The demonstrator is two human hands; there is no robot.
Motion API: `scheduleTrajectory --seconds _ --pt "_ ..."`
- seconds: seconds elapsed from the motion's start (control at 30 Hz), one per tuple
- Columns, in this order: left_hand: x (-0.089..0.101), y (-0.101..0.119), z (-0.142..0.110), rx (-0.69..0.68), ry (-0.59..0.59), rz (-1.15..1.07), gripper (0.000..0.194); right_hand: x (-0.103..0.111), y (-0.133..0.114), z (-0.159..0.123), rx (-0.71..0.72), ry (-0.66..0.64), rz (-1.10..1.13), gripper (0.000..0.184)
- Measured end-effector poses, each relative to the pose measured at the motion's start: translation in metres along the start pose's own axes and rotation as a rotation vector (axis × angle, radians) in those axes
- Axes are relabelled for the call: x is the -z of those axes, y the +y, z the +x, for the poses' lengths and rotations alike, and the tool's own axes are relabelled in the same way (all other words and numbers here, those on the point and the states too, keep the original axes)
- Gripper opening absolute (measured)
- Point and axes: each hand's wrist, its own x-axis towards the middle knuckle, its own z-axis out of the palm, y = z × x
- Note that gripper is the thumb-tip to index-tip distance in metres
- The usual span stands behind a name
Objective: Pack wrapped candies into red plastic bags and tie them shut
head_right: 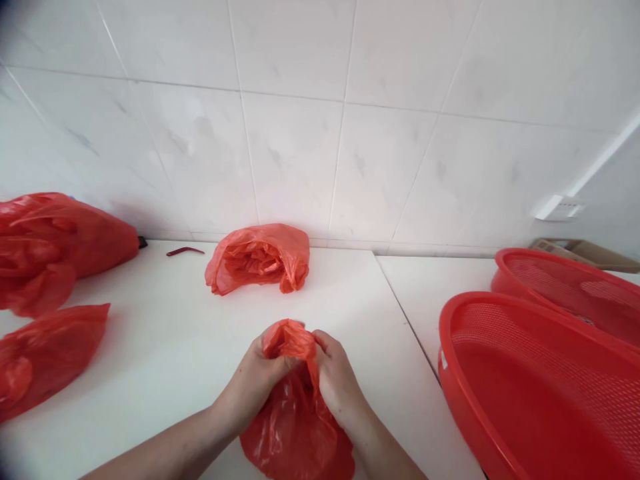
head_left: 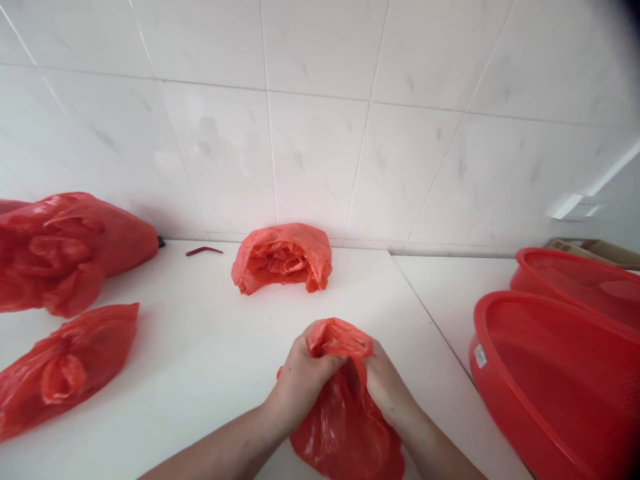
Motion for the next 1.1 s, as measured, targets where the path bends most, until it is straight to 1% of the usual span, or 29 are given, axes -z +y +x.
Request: scheduleTrajectory --seconds 0.03,0.07,0.1,0.17,0.23,0.27,0.33,0.37,0.47,0.53,0.57,0.63,0.67,0.7,0.73,0.8,0.83,0.9,0.93,1.0,1.03,1.1 --pt "0.001 0.000 0.001 0.017 0.009 0.013 0.012 0.000 -0.001 -0.002 0.018 -0.036 -0.006 0.017" --pt "0.002 0.000 0.001 0.033 0.012 0.003 0.010 0.000 -0.002 -0.004 0.034 -0.074 0.003 0.019" --pt "0.004 0.000 0.001 0.043 0.012 -0.025 0.012 0.001 -0.002 -0.006 0.041 -0.116 0.018 0.020" --pt "0.007 0.000 0.002 0.052 0.020 -0.107 0.009 0.003 -0.003 -0.008 0.013 -0.209 0.034 0.019" --pt "0.010 0.001 0.003 0.057 0.040 -0.165 0.007 0.005 -0.003 -0.008 -0.022 -0.282 -0.011 0.026" --pt "0.011 0.001 0.003 0.065 0.048 -0.186 0.007 0.007 -0.002 -0.007 -0.023 -0.291 -0.040 0.027" --pt "0.013 0.000 0.004 0.083 0.065 -0.230 0.009 0.010 0.000 -0.004 -0.014 -0.254 -0.030 0.019" --pt "0.014 0.000 0.004 0.082 0.074 -0.250 0.011 0.012 0.001 -0.003 -0.012 -0.214 0.034 0.019" --pt "0.014 -0.002 0.004 0.038 0.104 -0.294 0.019 0.019 0.001 -0.001 -0.005 -0.113 0.350 0.016" --pt "0.013 -0.003 0.004 0.028 0.108 -0.298 0.028 0.023 0.001 -0.003 0.047 -0.134 0.466 0.018" --pt "0.012 -0.004 0.004 0.037 0.101 -0.303 0.030 0.024 0.001 -0.004 0.076 -0.176 0.475 0.024" --pt "0.012 -0.005 0.004 0.050 0.085 -0.323 0.027 0.024 0.001 -0.006 0.102 -0.263 0.443 0.047" --pt "0.011 -0.005 0.005 0.050 0.079 -0.337 0.025 0.023 0.001 -0.007 0.095 -0.271 0.418 0.058" --pt "0.011 -0.005 0.005 0.045 0.074 -0.352 0.024 0.022 0.001 -0.007 0.077 -0.246 0.383 0.062" --pt "0.011 -0.005 0.006 0.041 0.073 -0.367 0.024 0.020 0.001 -0.007 0.055 -0.194 0.333 0.059" --pt "0.012 -0.005 0.008 0.034 0.079 -0.389 0.025 0.018 0.000 -0.007 0.026 -0.096 0.201 0.044" --pt "0.012 -0.005 0.008 0.035 0.077 -0.401 0.026 0.016 0.000 -0.006 0.021 -0.083 0.144 0.044" --pt "0.012 -0.005 0.008 0.040 0.044 -0.412 0.026 0.014 0.000 -0.005 0.025 -0.141 0.091 0.053" --pt "0.011 -0.006 0.008 0.045 0.010 -0.407 0.025 0.012 0.001 -0.005 0.036 -0.187 0.091 0.052" --pt "0.008 -0.008 0.007 0.071 -0.097 -0.374 0.024 0.009 0.004 -0.005 0.057 -0.277 0.100 0.039" --pt "0.007 -0.009 0.006 0.091 -0.157 -0.343 0.024 0.008 0.005 -0.005 0.066 -0.289 0.102 0.035" --pt "0.004 -0.010 0.004 0.111 -0.229 -0.254 0.023 0.006 0.008 -0.004 0.060 -0.249 0.120 0.034"
